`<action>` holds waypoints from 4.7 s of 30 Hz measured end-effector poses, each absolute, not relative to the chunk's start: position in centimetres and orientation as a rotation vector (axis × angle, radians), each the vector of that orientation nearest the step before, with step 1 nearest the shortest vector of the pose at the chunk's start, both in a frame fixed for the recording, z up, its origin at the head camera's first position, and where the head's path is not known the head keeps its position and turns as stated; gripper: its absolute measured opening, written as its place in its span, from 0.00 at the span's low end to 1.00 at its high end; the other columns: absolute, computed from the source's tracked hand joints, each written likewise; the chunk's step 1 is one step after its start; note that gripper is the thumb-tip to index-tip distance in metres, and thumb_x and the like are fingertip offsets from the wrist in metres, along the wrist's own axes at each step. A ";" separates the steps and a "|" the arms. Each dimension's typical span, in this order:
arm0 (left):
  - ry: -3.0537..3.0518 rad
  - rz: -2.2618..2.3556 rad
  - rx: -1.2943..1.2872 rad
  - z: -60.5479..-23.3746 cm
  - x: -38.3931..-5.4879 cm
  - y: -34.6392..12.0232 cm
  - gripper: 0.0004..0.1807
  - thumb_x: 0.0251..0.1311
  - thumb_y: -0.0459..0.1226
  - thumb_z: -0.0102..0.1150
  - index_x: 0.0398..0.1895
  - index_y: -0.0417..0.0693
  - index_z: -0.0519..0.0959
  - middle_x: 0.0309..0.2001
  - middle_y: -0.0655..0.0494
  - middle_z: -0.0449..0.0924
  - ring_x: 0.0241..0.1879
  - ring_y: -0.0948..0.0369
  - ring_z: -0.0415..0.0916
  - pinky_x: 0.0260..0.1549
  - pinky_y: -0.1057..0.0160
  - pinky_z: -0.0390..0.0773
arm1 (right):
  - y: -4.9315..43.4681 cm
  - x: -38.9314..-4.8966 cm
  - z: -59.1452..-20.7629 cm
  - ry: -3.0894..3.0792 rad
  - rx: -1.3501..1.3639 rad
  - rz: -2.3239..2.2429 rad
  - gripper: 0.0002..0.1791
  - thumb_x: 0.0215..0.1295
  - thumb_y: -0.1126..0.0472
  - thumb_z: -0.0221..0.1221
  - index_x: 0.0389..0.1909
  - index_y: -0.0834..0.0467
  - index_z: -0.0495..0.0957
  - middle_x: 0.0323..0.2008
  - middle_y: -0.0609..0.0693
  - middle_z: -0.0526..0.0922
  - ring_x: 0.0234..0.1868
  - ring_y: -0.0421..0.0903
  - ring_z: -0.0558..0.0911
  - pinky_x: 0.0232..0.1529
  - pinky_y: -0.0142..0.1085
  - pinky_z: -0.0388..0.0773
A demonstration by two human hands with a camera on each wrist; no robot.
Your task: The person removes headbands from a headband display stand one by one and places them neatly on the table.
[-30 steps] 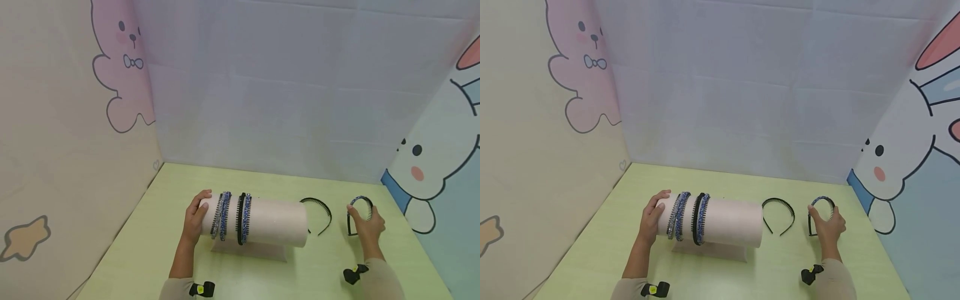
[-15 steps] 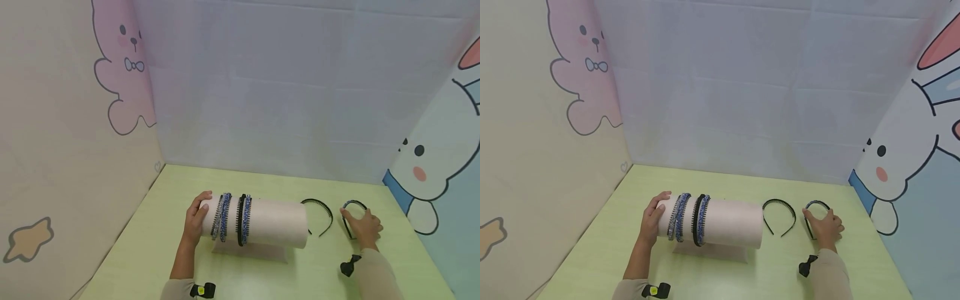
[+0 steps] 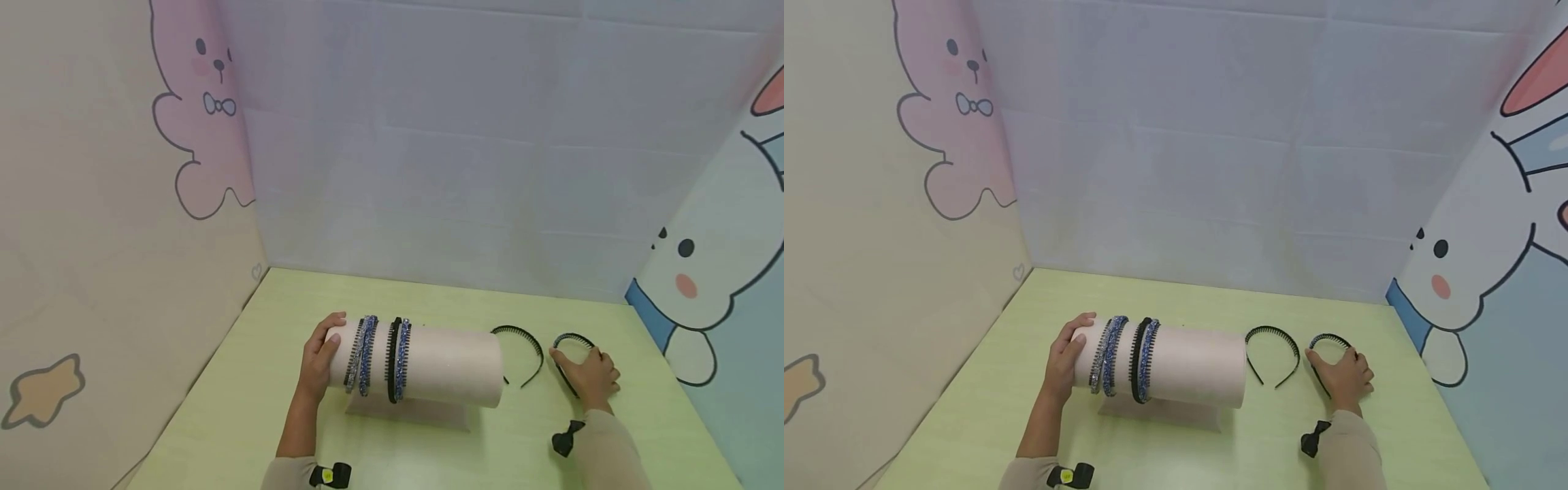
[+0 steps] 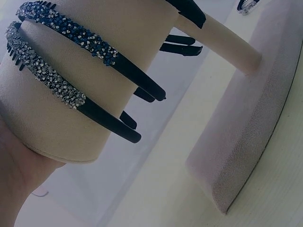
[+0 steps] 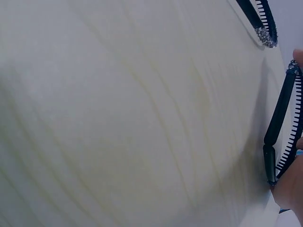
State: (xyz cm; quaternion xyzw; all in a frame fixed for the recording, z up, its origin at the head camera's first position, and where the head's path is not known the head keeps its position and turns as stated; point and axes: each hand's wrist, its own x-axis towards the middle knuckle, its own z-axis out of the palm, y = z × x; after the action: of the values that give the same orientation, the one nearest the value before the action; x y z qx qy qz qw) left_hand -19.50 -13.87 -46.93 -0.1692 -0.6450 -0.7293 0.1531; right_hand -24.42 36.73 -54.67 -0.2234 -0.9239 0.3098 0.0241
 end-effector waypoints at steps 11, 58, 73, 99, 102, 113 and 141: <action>-1.855 -2.088 -0.483 -46.9 -19.3 -13.9 0.13 0.67 0.31 0.40 0.50 0.33 0.68 0.61 0.35 0.60 0.54 0.53 0.66 0.44 0.63 0.71 | 36.7 -24.3 -54.4 -2.923 -0.675 0.935 0.69 0.46 0.27 0.56 0.63 0.81 0.38 0.58 0.84 0.39 0.58 0.79 0.42 0.50 0.68 0.44; -1.851 -2.082 -0.483 -46.8 -19.3 -13.7 0.13 0.67 0.29 0.39 0.51 0.32 0.68 0.61 0.38 0.62 0.55 0.54 0.66 0.45 0.63 0.71 | 36.1 -22.9 -53.4 -2.822 -0.514 1.039 0.54 0.61 0.41 0.54 0.67 0.74 0.36 0.64 0.78 0.37 0.62 0.77 0.39 0.52 0.68 0.48; -1.859 -2.064 -0.479 -46.5 -19.3 -13.8 0.13 0.67 0.29 0.40 0.50 0.32 0.68 0.61 0.36 0.62 0.53 0.54 0.68 0.44 0.63 0.71 | 32.0 -19.9 -50.8 -2.478 -0.392 1.372 0.38 0.63 0.51 0.57 0.67 0.67 0.56 0.64 0.71 0.53 0.62 0.68 0.57 0.55 0.59 0.56; -1.866 -2.064 -0.466 -46.6 -19.2 -13.7 0.12 0.66 0.30 0.40 0.49 0.34 0.69 0.60 0.39 0.64 0.51 0.52 0.69 0.42 0.62 0.72 | 25.9 -15.8 -43.3 -1.864 -0.050 2.049 0.18 0.63 0.72 0.55 0.55 0.65 0.70 0.52 0.50 0.72 0.53 0.43 0.70 0.46 0.24 0.69; -1.876 -2.055 -0.462 -46.6 -19.2 -13.7 0.12 0.66 0.29 0.40 0.49 0.33 0.69 0.60 0.42 0.65 0.50 0.53 0.69 0.41 0.62 0.73 | 25.2 -15.6 -42.6 -1.820 0.052 2.078 0.19 0.63 0.74 0.53 0.56 0.66 0.69 0.53 0.52 0.71 0.54 0.45 0.70 0.47 0.25 0.69; -1.860 -2.065 -0.468 -46.7 -19.4 -13.9 0.13 0.63 0.28 0.44 0.50 0.33 0.68 0.60 0.38 0.64 0.48 0.55 0.71 0.38 0.63 0.74 | 22.7 -15.7 -40.9 -1.874 0.390 2.054 0.23 0.62 0.78 0.50 0.59 0.70 0.63 0.57 0.54 0.69 0.58 0.49 0.68 0.48 0.28 0.69; -1.869 -2.084 -0.482 -44.8 -18.1 -13.2 0.13 0.63 0.22 0.40 0.49 0.28 0.67 0.59 0.33 0.62 0.49 0.58 0.70 0.40 0.64 0.73 | 16.9 -18.2 -38.1 -2.106 0.771 1.763 0.35 0.50 0.77 0.61 0.61 0.65 0.64 0.59 0.53 0.68 0.58 0.52 0.68 0.53 0.36 0.65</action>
State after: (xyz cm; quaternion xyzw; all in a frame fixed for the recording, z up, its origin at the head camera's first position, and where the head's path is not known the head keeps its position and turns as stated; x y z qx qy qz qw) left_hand -18.11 -13.16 -44.80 -0.1677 -0.6506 -0.7253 0.1499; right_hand -18.17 16.95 -38.13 0.2674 -0.7305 0.6116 0.1442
